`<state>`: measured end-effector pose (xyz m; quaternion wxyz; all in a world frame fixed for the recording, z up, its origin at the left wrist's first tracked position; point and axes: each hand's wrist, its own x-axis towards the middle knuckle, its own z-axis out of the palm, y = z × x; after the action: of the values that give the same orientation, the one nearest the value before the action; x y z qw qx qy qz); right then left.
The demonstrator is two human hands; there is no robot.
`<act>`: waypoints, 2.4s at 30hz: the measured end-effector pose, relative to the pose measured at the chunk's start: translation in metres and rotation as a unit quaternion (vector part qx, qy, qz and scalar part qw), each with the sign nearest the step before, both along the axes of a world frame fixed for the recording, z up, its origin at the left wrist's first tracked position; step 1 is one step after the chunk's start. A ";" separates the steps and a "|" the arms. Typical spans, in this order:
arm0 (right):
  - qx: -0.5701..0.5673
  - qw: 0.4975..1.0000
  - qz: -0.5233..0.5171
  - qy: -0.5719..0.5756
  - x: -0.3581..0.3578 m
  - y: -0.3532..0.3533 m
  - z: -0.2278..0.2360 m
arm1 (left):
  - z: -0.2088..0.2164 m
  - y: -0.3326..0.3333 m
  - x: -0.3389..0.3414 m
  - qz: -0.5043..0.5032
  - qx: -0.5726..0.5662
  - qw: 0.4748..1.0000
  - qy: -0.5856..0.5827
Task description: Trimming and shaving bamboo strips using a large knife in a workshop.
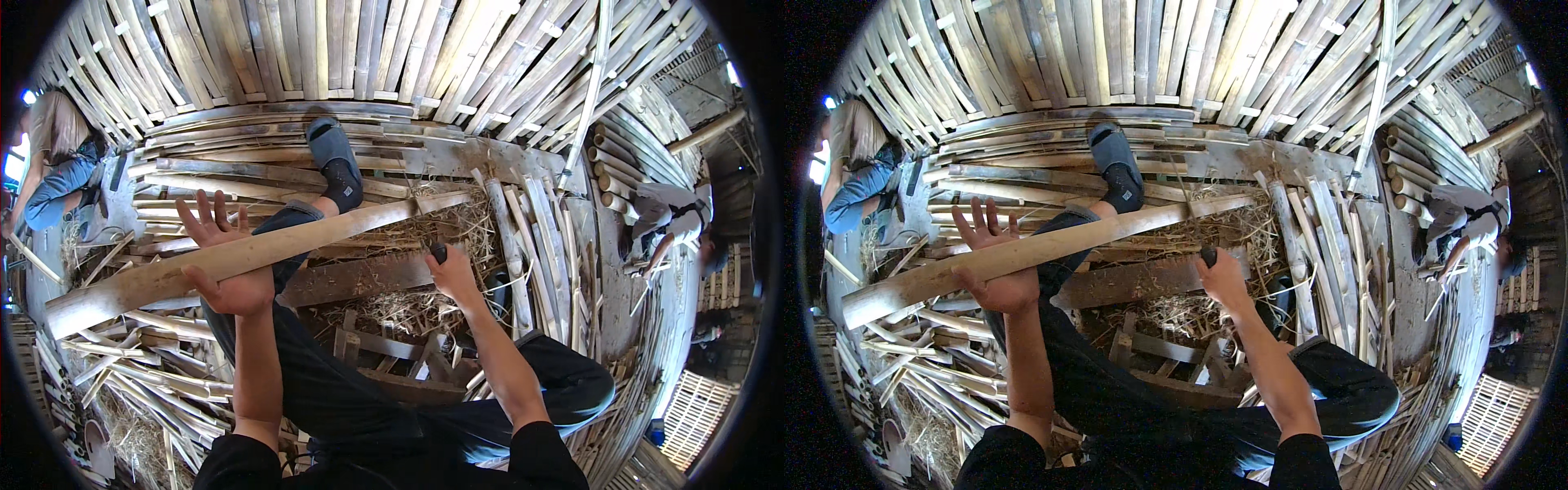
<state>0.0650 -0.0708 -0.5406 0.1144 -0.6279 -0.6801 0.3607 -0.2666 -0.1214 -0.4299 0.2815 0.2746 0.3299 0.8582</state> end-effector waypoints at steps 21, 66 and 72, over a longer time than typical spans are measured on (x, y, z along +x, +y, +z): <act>-0.012 0.994 -0.012 -0.108 0.042 0.052 -0.014 | 0.013 0.003 0.003 -0.057 0.000 0.998 0.038; 0.012 0.994 -0.101 0.042 -0.025 -0.047 -0.017 | 0.012 0.001 0.002 -0.040 -0.001 0.999 0.028; 0.080 0.973 0.038 0.214 -0.122 -0.118 0.041 | -0.001 0.001 -0.004 -0.015 0.005 1.000 -0.001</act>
<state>-0.0566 -0.1888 -0.4991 0.2932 -0.4983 -0.6899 0.4355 -0.2702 -0.1201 -0.4311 0.2937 0.2799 0.3211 0.8557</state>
